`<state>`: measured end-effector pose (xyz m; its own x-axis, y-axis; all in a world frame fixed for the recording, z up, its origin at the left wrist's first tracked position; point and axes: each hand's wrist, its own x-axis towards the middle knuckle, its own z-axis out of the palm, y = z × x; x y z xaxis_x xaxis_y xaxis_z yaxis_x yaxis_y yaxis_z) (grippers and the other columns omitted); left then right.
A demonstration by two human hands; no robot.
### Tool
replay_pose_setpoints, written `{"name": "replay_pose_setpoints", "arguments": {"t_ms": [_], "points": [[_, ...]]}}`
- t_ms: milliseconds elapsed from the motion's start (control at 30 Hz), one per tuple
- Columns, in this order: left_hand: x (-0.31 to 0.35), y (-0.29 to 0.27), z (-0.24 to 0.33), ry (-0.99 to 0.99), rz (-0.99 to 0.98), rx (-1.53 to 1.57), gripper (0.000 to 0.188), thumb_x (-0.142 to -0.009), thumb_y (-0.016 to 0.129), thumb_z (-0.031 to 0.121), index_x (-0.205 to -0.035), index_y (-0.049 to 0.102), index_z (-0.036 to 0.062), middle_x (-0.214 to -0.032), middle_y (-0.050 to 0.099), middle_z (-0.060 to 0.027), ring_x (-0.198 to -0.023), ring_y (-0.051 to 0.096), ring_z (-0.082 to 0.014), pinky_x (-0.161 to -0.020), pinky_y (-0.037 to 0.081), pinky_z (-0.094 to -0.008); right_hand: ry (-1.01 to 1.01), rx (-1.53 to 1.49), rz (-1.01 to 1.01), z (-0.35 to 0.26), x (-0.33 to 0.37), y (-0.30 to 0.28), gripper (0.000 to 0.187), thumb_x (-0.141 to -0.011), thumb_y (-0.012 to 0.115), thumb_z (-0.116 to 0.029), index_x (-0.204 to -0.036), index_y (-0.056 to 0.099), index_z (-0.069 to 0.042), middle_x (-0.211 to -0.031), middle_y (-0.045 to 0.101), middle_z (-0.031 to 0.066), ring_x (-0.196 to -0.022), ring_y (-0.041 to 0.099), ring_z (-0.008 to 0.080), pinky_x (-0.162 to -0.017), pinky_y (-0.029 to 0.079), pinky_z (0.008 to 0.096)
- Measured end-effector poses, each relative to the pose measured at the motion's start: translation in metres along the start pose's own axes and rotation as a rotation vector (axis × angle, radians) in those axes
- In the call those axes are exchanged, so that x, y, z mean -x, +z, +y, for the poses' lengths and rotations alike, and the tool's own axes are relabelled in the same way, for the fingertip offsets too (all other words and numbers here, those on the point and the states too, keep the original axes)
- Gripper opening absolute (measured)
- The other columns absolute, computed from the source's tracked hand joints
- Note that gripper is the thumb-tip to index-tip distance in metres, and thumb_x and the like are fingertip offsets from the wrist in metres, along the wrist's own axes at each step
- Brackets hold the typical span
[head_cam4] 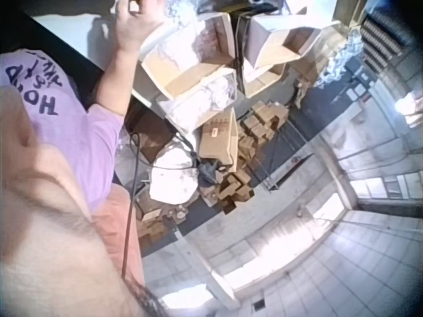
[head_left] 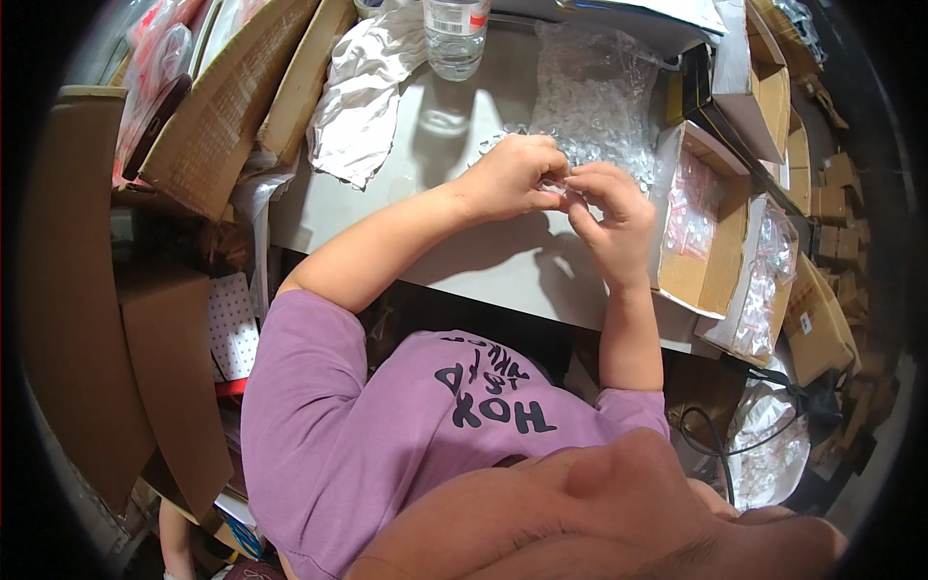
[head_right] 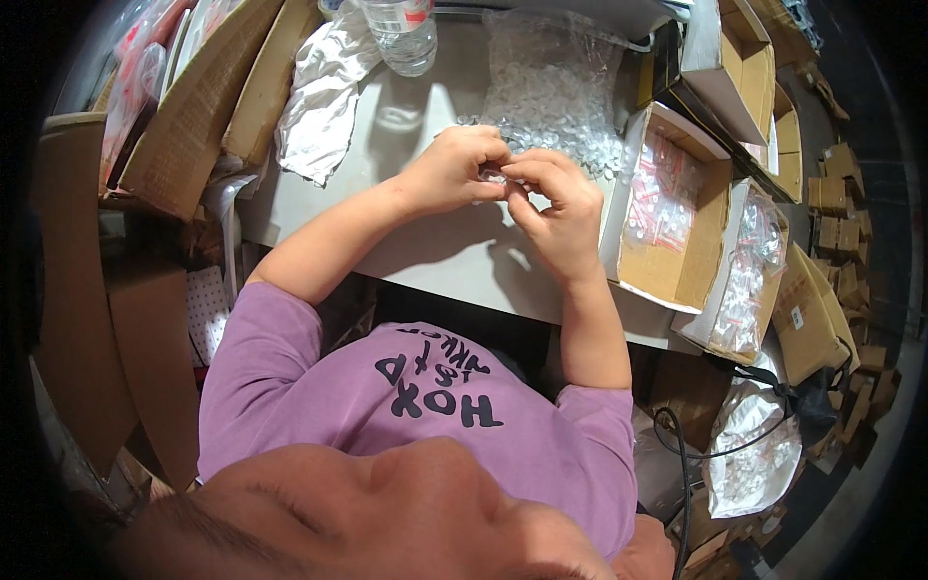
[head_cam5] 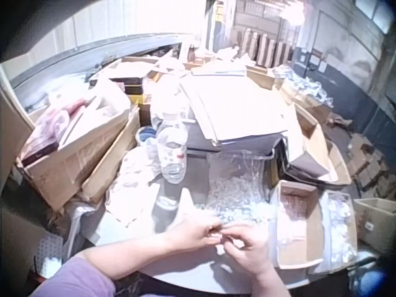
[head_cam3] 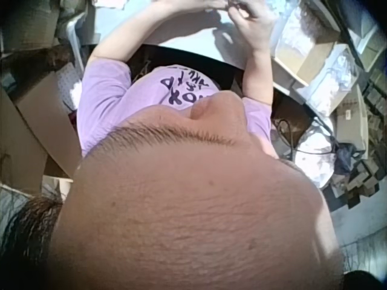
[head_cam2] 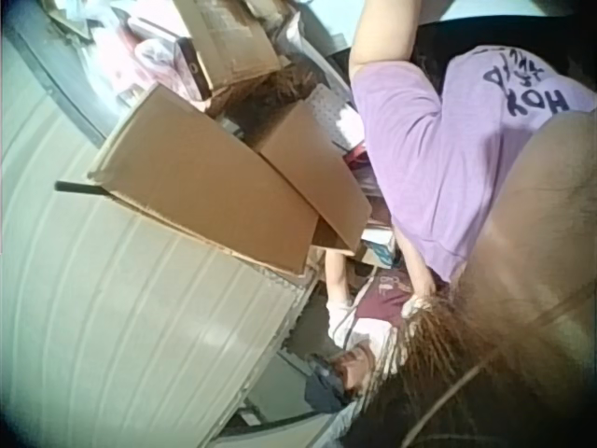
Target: The person sorts small white plastic components by hand, transferring them from a large central pile into several smaller cardboard boxes.
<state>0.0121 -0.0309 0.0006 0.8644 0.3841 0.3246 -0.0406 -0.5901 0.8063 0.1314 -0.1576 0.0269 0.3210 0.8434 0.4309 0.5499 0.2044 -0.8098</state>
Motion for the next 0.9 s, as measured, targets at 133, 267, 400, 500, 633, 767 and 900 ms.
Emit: {"name": "replay_pose_setpoints", "arguments": {"t_ms": [133,267,400,500,633,767,900], "points": [[0.001,0.001,-0.002,0.010,-0.025,0.004,0.024,-0.063,0.074,0.014,-0.078,0.061,0.0010,-0.072,0.056,-0.0122,-0.072,0.057,-0.0300,-0.064,0.046,-0.0372,0.014,-0.023,-0.051,0.004,0.001,0.002,0.021,-0.069,0.063,0.007,-0.088,0.066,0.000,-0.094,0.064,0.0111,-0.074,0.065,0.0156,-0.065,0.053,0.0254],[0.001,0.003,-0.008,0.013,-0.003,-0.021,0.025,-0.062,0.074,0.015,-0.078,0.062,0.0009,-0.072,0.056,-0.0125,-0.071,0.057,-0.0304,-0.063,0.046,-0.0379,0.039,-0.023,-0.077,0.001,0.000,0.003,0.022,-0.069,0.063,0.008,-0.089,0.066,0.001,-0.097,0.065,0.0117,-0.075,0.065,0.0164,-0.066,0.054,0.0255],[0.001,0.003,-0.010,0.017,-0.011,-0.027,0.027,-0.061,0.076,0.017,-0.078,0.062,0.0011,-0.073,0.057,-0.0129,-0.070,0.057,-0.0305,-0.063,0.046,-0.0381,0.038,-0.067,-0.047,0.002,0.001,0.005,0.022,-0.068,0.063,0.009,-0.089,0.065,0.002,-0.097,0.064,0.0119,-0.079,0.065,0.0161,-0.068,0.054,0.0248],[0.001,0.001,-0.008,0.011,-0.012,-0.010,0.027,-0.061,0.077,0.014,-0.080,0.063,0.0010,-0.073,0.056,-0.0112,-0.067,0.057,-0.0264,-0.060,0.046,-0.0349,0.082,-0.089,-0.039,0.001,0.001,0.000,0.023,-0.069,0.060,0.009,-0.090,0.065,0.001,-0.098,0.064,0.0124,-0.081,0.065,0.0182,-0.069,0.053,0.0263],[0.000,-0.006,-0.001,-0.090,-0.058,0.080,0.028,-0.061,0.078,0.011,-0.082,0.063,0.0003,-0.072,0.055,-0.0077,-0.064,0.055,-0.0183,-0.057,0.045,-0.0296,-0.004,0.158,-0.164,-0.001,-0.003,-0.009,0.027,-0.069,0.058,0.007,-0.093,0.066,-0.002,-0.105,0.060,0.0132,-0.091,0.059,0.0254,-0.079,0.049,0.0335],[-0.001,-0.007,-0.005,-0.057,-0.097,0.158,0.028,-0.061,0.078,0.011,-0.082,0.062,0.0000,-0.073,0.055,-0.0060,-0.065,0.054,-0.0153,-0.056,0.044,-0.0283,-0.050,0.280,-0.273,-0.005,-0.004,-0.008,0.029,-0.068,0.060,0.005,-0.095,0.066,-0.006,-0.114,0.053,0.0134,-0.099,0.052,0.0292,-0.085,0.044,0.0370],[-0.003,-0.010,-0.001,-0.065,-0.169,0.212,0.027,-0.062,0.076,0.013,-0.078,0.060,-0.0006,-0.073,0.056,-0.0090,-0.064,0.056,-0.0194,-0.059,0.046,-0.0309,-0.029,0.209,-0.286,-0.007,-0.005,-0.010,0.026,-0.069,0.063,0.003,-0.094,0.064,-0.006,-0.116,0.052,0.0132,-0.098,0.052,0.0289,-0.084,0.045,0.0371]]}}
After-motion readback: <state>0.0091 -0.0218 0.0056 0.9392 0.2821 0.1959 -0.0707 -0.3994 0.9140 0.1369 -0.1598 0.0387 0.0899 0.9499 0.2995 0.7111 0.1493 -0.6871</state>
